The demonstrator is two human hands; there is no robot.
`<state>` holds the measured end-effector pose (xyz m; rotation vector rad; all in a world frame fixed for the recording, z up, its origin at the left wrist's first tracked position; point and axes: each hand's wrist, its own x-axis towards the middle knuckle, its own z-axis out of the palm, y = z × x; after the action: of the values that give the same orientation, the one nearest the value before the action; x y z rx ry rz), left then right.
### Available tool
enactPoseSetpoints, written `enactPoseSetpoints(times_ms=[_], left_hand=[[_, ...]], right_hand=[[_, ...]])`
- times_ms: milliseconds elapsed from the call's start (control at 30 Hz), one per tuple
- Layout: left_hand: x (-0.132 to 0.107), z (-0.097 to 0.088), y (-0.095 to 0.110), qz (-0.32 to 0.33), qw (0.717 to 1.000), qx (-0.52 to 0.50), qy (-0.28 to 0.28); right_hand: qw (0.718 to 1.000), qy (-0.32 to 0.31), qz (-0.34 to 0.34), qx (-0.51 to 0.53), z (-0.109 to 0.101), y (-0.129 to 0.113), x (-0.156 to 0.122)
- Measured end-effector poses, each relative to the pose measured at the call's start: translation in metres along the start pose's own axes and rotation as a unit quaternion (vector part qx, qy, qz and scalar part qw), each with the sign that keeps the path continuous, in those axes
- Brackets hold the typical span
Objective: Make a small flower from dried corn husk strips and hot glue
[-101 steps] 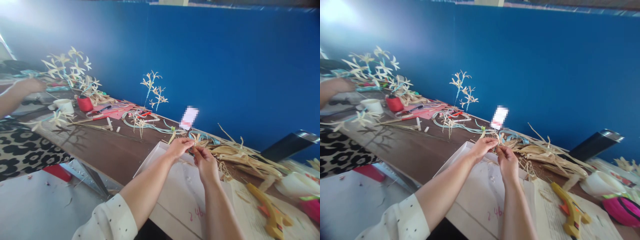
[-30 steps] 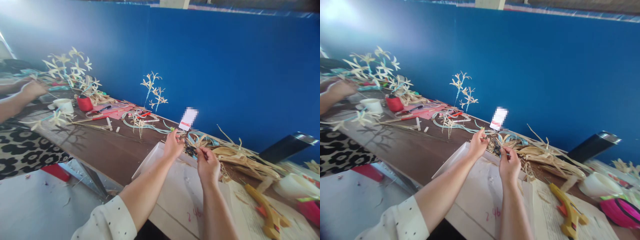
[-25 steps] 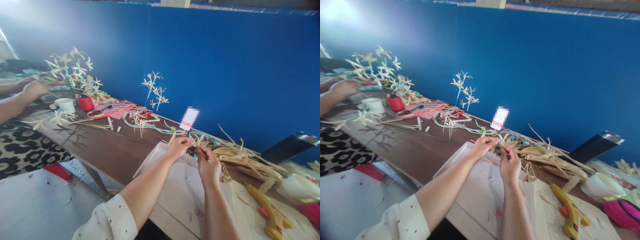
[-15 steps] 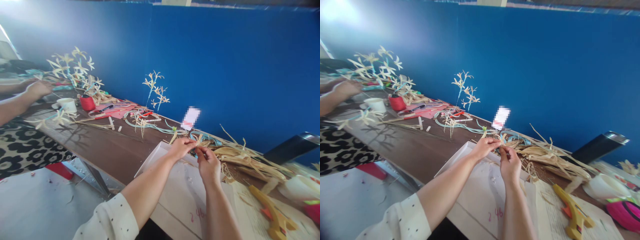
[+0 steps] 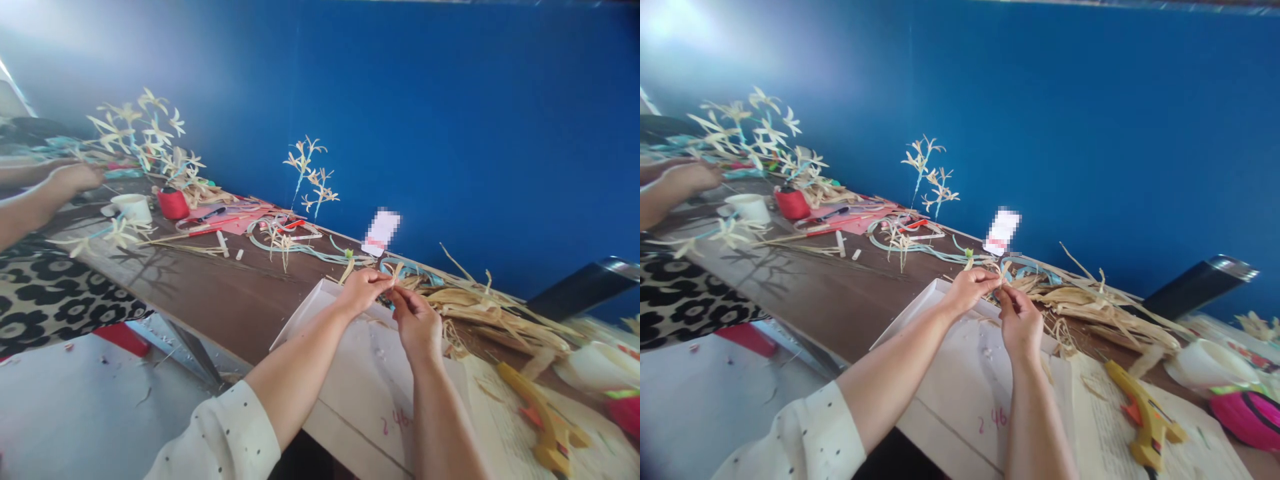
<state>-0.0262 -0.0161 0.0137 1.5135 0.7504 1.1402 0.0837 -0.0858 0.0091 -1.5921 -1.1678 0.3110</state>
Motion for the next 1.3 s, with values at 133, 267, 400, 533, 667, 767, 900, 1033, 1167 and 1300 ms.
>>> enactPoseSetpoints(times_ms=[133, 267, 400, 533, 667, 767, 900, 1033, 1167, 1300], left_hand=[[0.001, -0.004, 0.002, 0.012, 1.000, 0.008, 0.025], [0.002, -0.007, 0.000, 0.017, 0.998, 0.006, 0.054], [0.004, -0.008, -0.002, 0.020, 0.996, 0.000, 0.082], [0.005, -0.008, 0.000, 0.018, 0.992, -0.014, 0.120], [0.006, -0.011, 0.004, 0.025, 0.976, 0.039, 0.212], [0.006, -0.015, 0.006, 0.010, 0.960, 0.068, 0.271], [0.006, -0.015, 0.006, 0.010, 0.956, 0.075, 0.282], [0.007, -0.018, 0.006, 0.039, 0.936, 0.076, 0.341], [0.008, -0.024, 0.008, 0.074, 0.913, 0.069, 0.396], [0.008, -0.025, 0.010, 0.058, 0.915, 0.062, 0.395]], right_hand=[[0.998, 0.036, 0.037, 0.026, -0.004, 0.004, 0.004], [0.990, 0.116, 0.033, -0.072, -0.013, 0.013, 0.010], [0.973, 0.141, 0.010, -0.181, -0.020, 0.011, 0.010], [0.957, 0.199, -0.013, -0.208, -0.023, 0.003, 0.007], [0.975, 0.028, -0.019, -0.220, -0.021, 0.007, 0.008], [0.957, -0.121, -0.013, -0.263, -0.018, 0.012, 0.007], [0.936, -0.178, -0.008, -0.304, -0.016, 0.015, 0.005], [0.933, -0.183, -0.038, -0.308, -0.016, 0.017, 0.004], [0.937, -0.152, -0.046, -0.311, -0.017, 0.018, 0.006], [0.944, -0.160, -0.066, -0.282, -0.017, 0.015, 0.005]])
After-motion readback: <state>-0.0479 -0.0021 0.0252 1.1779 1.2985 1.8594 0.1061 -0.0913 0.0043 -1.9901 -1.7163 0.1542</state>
